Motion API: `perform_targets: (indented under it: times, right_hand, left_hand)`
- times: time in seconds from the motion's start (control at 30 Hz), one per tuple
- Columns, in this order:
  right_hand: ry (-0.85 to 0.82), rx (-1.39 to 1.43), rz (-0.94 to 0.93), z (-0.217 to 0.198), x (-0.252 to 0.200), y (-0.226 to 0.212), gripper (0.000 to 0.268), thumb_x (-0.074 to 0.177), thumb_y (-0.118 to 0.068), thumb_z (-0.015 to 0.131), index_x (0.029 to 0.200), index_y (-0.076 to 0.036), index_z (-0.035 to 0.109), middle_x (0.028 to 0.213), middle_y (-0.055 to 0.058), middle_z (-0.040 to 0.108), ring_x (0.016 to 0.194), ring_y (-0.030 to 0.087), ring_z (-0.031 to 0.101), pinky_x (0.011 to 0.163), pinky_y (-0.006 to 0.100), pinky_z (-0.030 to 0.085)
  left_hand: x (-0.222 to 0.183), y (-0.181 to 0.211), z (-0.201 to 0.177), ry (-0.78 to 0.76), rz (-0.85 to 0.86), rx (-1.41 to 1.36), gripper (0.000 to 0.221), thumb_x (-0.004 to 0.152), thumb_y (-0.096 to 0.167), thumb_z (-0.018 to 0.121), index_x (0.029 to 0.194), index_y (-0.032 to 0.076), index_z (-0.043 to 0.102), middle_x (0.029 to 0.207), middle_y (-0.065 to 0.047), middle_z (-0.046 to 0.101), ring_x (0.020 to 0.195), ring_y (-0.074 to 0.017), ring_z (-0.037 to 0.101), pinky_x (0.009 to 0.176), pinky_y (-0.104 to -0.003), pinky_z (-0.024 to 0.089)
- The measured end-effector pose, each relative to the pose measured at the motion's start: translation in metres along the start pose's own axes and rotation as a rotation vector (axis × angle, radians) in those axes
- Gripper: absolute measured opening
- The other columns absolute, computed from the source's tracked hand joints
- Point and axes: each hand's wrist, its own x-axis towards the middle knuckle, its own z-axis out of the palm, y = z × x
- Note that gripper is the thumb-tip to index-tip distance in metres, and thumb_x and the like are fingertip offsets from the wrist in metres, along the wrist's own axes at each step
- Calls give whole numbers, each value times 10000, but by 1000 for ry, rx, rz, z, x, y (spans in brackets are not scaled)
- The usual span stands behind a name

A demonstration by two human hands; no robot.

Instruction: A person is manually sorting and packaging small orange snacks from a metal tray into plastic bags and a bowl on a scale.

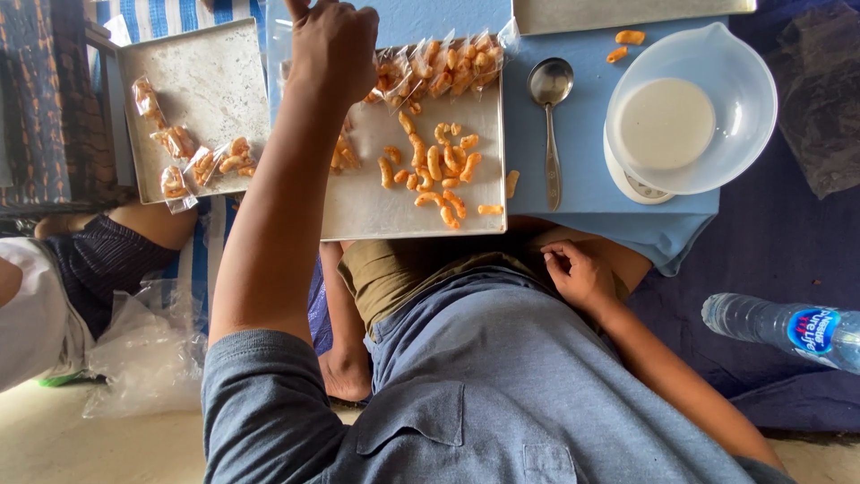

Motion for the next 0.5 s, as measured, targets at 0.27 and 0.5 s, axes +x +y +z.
perform_targets:
  times: [0.27,0.5]
  right_hand:
    - [-28,-9,32,1,2,-1,172,962,-334,642,1085,-263,740,988,-102,780,886,113,746,694,283,564]
    - [-22,-46,42,-2,0,-7,174,953,-342,643,1082,-284,745,948,-95,777,867,130,746,702,317,582]
  left_hand:
    - [15,-5,18,-180,-103,99,90,861,49,703,930,101,677,605,-36,599,770,-321,672,1102,-547,156]
    - [1,1,-1,103,-64,-19,401,1058,226,672,1428,87,607,772,-239,725,864,-465,745,1025,-557,281]
